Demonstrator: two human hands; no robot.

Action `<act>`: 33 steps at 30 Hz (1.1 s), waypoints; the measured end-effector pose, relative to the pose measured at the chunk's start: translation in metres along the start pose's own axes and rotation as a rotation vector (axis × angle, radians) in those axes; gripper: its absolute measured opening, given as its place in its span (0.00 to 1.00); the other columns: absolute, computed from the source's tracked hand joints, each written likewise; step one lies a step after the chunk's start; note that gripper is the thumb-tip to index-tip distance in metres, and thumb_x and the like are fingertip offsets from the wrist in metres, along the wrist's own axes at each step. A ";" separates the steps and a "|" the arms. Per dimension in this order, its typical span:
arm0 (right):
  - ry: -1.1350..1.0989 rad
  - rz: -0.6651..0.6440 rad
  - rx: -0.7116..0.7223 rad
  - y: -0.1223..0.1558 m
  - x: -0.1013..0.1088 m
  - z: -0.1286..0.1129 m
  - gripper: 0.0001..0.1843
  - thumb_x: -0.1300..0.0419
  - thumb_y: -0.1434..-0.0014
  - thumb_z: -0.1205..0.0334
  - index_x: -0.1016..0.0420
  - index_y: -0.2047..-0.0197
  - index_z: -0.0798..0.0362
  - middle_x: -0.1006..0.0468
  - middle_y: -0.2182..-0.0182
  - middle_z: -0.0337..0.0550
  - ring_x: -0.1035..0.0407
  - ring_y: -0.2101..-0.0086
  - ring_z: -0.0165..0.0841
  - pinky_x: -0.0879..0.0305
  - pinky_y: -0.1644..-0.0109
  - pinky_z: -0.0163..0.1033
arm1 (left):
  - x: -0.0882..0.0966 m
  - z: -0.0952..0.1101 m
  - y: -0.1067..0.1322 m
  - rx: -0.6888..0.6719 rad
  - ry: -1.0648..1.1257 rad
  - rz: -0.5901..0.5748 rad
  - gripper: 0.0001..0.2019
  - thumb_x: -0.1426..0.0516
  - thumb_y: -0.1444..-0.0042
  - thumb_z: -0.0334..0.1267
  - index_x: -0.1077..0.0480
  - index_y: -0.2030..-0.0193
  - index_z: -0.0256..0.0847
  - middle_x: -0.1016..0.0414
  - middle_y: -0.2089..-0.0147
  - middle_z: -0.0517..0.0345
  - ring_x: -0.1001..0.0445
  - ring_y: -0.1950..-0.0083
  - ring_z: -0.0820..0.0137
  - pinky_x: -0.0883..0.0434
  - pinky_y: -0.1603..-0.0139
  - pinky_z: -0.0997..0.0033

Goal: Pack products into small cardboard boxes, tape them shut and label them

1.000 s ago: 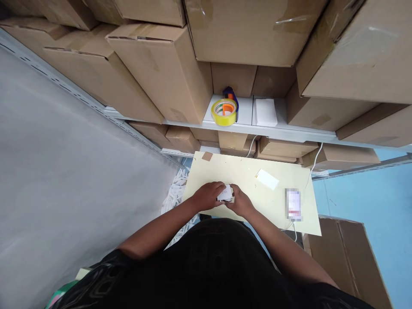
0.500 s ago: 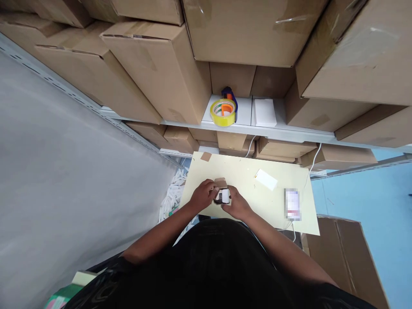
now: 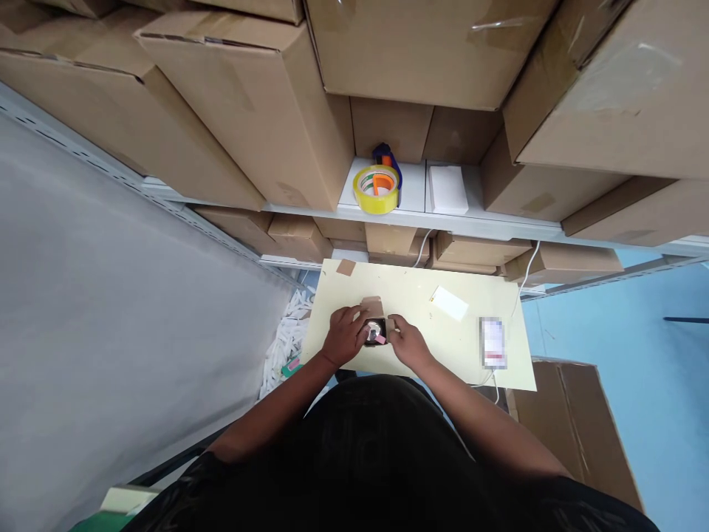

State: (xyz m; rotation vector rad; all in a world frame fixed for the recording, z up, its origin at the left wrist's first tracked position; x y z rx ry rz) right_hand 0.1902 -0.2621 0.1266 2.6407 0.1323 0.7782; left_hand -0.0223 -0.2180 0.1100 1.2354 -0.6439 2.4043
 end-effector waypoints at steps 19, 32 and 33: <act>0.251 0.000 0.306 -0.020 -0.024 0.030 0.39 0.34 0.49 0.63 0.43 0.36 0.47 0.31 0.42 0.50 0.27 0.52 0.42 0.30 0.53 0.45 | 0.029 0.058 -0.045 0.314 -0.208 -0.509 0.24 0.35 0.48 0.54 0.25 0.52 0.36 0.31 0.46 0.41 0.27 0.49 0.53 0.26 0.54 0.59; 0.350 -0.086 0.345 -0.036 -0.021 0.034 0.33 0.33 0.47 0.57 0.42 0.42 0.49 0.32 0.46 0.48 0.27 0.58 0.39 0.36 0.60 0.41 | 0.033 0.050 -0.064 0.184 -0.253 -0.567 0.22 0.32 0.54 0.55 0.22 0.60 0.39 0.27 0.51 0.43 0.22 0.57 0.55 0.26 0.58 0.61; 0.359 -0.089 0.350 -0.037 -0.021 0.033 0.32 0.33 0.47 0.57 0.42 0.43 0.50 0.32 0.46 0.48 0.27 0.59 0.39 0.36 0.60 0.41 | 0.031 0.050 -0.062 0.171 -0.257 -0.533 0.21 0.33 0.54 0.54 0.22 0.61 0.39 0.27 0.53 0.43 0.22 0.58 0.55 0.26 0.59 0.60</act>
Point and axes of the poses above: each hand's wrist, its own y-axis away from the middle knuckle, its own x-axis out of the back of the hand, z = x × y, the point moved 1 cm from there along -y, towards the middle knuckle
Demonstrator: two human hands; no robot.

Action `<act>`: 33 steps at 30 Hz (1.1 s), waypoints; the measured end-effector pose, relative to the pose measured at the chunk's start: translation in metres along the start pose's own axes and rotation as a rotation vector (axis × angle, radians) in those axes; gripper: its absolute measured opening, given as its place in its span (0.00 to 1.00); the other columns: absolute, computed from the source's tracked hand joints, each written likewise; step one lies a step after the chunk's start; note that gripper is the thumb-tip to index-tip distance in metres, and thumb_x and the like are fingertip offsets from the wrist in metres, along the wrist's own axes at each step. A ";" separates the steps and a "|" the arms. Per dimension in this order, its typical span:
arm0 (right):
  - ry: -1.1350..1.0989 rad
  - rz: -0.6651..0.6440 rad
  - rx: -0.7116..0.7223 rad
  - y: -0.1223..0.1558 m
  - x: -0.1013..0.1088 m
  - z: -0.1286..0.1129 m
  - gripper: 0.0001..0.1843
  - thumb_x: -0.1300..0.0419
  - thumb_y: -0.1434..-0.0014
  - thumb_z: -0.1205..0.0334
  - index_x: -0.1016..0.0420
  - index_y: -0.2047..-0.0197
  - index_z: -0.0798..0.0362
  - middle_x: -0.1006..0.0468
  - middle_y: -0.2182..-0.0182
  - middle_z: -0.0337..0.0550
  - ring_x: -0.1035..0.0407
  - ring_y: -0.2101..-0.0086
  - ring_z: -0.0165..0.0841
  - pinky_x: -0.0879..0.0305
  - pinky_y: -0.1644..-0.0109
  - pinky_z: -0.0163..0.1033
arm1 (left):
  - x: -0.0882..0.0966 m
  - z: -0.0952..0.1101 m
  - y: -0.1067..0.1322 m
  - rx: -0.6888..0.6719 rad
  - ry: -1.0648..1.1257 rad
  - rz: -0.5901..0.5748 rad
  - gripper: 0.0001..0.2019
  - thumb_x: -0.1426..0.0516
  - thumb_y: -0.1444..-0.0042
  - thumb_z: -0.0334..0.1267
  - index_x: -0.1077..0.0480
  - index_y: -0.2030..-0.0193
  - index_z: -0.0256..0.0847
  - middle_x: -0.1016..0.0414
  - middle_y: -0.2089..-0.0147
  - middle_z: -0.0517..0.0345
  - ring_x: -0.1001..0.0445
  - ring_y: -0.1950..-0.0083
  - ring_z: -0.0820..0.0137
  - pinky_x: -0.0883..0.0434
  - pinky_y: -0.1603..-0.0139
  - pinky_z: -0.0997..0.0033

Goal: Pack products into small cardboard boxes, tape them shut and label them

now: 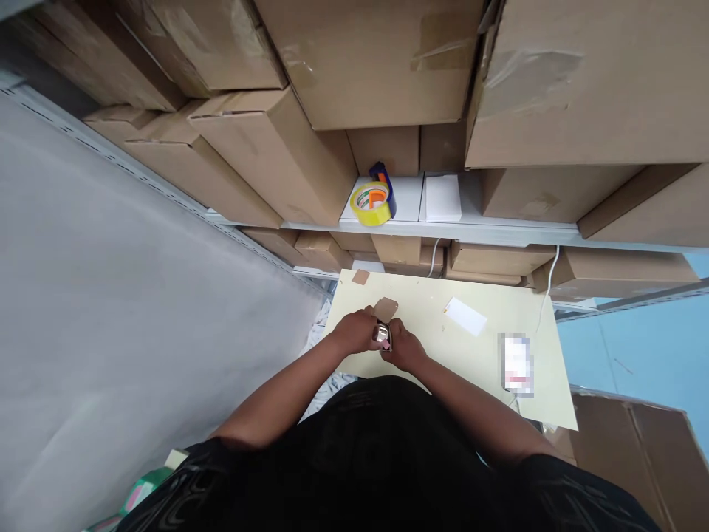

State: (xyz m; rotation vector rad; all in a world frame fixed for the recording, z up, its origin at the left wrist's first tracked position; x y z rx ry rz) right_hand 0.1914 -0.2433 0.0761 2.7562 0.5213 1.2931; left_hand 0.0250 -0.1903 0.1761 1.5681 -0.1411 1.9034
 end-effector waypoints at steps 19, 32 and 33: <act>-0.257 0.105 0.064 0.001 0.025 0.011 0.58 0.26 0.55 0.53 0.51 0.26 0.48 0.45 0.30 0.56 0.43 0.33 0.54 0.38 0.34 0.57 | 0.089 -0.027 0.124 0.014 0.680 0.884 0.17 0.39 0.44 0.49 0.28 0.54 0.40 0.36 0.57 0.54 0.32 0.62 0.68 0.31 0.64 0.69; -1.289 -0.313 -0.238 0.081 0.039 -0.106 0.41 0.57 0.38 0.25 0.27 0.48 0.52 0.20 0.53 0.55 0.21 0.60 0.44 0.26 0.55 0.50 | 0.048 -0.060 0.116 -0.243 1.219 0.751 0.24 0.39 0.43 0.58 0.22 0.51 0.40 0.29 0.53 0.50 0.28 0.51 0.60 0.29 0.47 0.60; -1.334 -0.307 -0.238 0.080 0.036 -0.119 0.39 0.55 0.39 0.26 0.27 0.48 0.53 0.20 0.54 0.55 0.21 0.62 0.43 0.25 0.57 0.49 | 0.047 -0.058 0.114 -0.256 1.283 0.731 0.23 0.39 0.42 0.57 0.23 0.49 0.41 0.28 0.51 0.49 0.28 0.48 0.59 0.30 0.45 0.60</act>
Point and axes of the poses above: each hand's wrist, its own y-axis away from the middle knuckle, its own x-axis out of the back of the hand, z = x × y, the point moved 1 cm from there along -y, towards the middle knuckle
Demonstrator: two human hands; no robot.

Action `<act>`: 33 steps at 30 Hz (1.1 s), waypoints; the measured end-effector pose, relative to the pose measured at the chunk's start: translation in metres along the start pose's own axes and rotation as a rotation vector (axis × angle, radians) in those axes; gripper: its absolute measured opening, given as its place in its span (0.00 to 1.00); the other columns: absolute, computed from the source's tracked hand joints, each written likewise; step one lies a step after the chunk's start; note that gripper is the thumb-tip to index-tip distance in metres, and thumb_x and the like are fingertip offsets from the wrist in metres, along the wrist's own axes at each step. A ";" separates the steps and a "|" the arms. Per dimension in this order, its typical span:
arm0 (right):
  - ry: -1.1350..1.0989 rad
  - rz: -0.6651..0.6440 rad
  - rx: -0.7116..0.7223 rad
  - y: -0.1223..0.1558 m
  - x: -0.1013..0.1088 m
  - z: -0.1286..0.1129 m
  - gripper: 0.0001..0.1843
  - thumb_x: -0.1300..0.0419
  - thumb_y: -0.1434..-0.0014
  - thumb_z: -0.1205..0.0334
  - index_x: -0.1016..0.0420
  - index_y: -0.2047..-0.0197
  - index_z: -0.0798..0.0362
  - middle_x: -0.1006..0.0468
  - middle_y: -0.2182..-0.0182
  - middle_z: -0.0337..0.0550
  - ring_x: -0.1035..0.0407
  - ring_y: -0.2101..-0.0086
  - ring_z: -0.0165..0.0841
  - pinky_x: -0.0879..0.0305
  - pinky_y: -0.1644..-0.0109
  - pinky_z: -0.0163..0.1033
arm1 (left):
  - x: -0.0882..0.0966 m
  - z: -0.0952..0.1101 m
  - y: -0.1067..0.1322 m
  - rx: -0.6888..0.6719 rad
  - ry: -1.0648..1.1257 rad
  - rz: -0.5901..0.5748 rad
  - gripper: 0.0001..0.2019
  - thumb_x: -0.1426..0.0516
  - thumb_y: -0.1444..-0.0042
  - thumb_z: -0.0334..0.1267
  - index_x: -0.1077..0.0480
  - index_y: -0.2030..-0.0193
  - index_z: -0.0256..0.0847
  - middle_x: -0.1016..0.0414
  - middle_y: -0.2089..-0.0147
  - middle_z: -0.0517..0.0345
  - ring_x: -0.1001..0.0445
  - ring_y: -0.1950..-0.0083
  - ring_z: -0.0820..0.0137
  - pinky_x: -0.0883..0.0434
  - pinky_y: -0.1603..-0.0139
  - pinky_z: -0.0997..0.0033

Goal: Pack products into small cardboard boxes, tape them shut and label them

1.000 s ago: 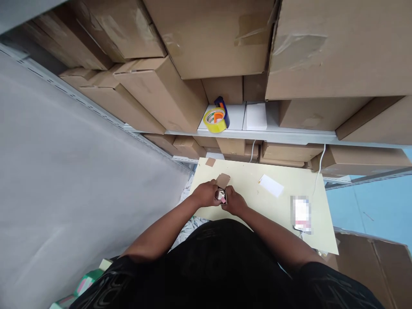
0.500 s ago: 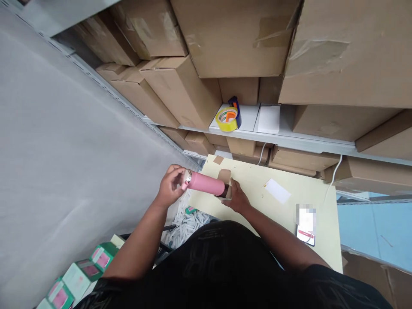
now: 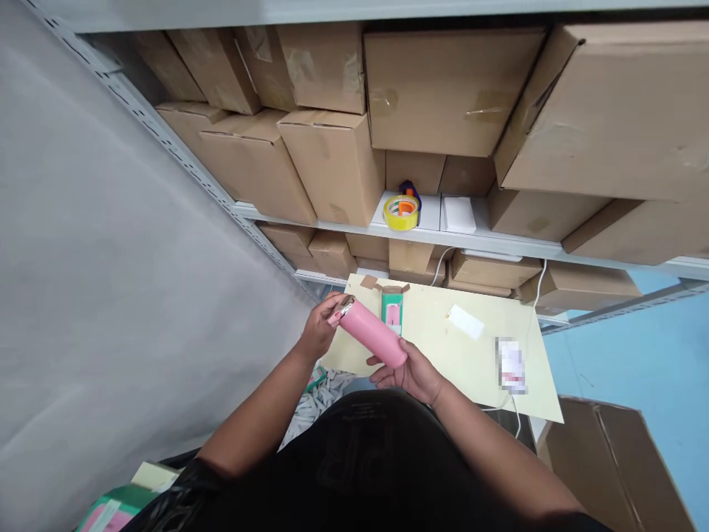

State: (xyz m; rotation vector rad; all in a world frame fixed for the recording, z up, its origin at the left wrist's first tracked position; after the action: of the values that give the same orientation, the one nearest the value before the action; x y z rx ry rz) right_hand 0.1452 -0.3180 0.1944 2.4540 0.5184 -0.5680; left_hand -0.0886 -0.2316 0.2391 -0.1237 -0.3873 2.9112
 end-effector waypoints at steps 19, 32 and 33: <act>0.047 0.211 0.293 0.016 -0.061 0.024 0.31 0.36 0.43 0.41 0.33 0.43 0.49 0.22 0.53 0.49 0.24 0.54 0.46 0.26 0.48 0.54 | -0.048 -0.003 0.041 0.334 0.434 -0.159 0.28 0.41 0.40 0.51 0.37 0.37 0.41 0.24 0.46 0.47 0.24 0.49 0.58 0.26 0.53 0.61; 0.060 0.043 0.294 0.040 0.002 -0.017 0.31 0.32 0.46 0.43 0.29 0.45 0.49 0.21 0.53 0.49 0.25 0.55 0.45 0.28 0.50 0.52 | -0.114 0.010 0.018 0.299 0.322 -0.134 0.28 0.39 0.42 0.52 0.36 0.38 0.42 0.24 0.48 0.49 0.24 0.51 0.60 0.27 0.51 0.61; 0.106 0.106 0.343 0.040 0.008 -0.021 0.31 0.30 0.48 0.44 0.30 0.46 0.48 0.22 0.53 0.48 0.25 0.55 0.44 0.28 0.50 0.50 | -0.121 0.011 0.017 0.278 0.272 -0.107 0.29 0.38 0.43 0.53 0.36 0.39 0.42 0.24 0.48 0.49 0.24 0.50 0.60 0.27 0.51 0.61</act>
State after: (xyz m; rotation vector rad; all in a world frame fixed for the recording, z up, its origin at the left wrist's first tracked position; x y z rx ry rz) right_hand 0.1765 -0.3340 0.2231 2.8298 0.3513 -0.5209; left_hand 0.0257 -0.2753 0.2517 -0.4341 0.0543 2.7555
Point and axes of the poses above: each hand's wrist, its own y-axis away from the middle knuckle, its own x-axis out of the back of the hand, z = x × y, the point moved 1 cm from there along -y, towards the middle knuckle
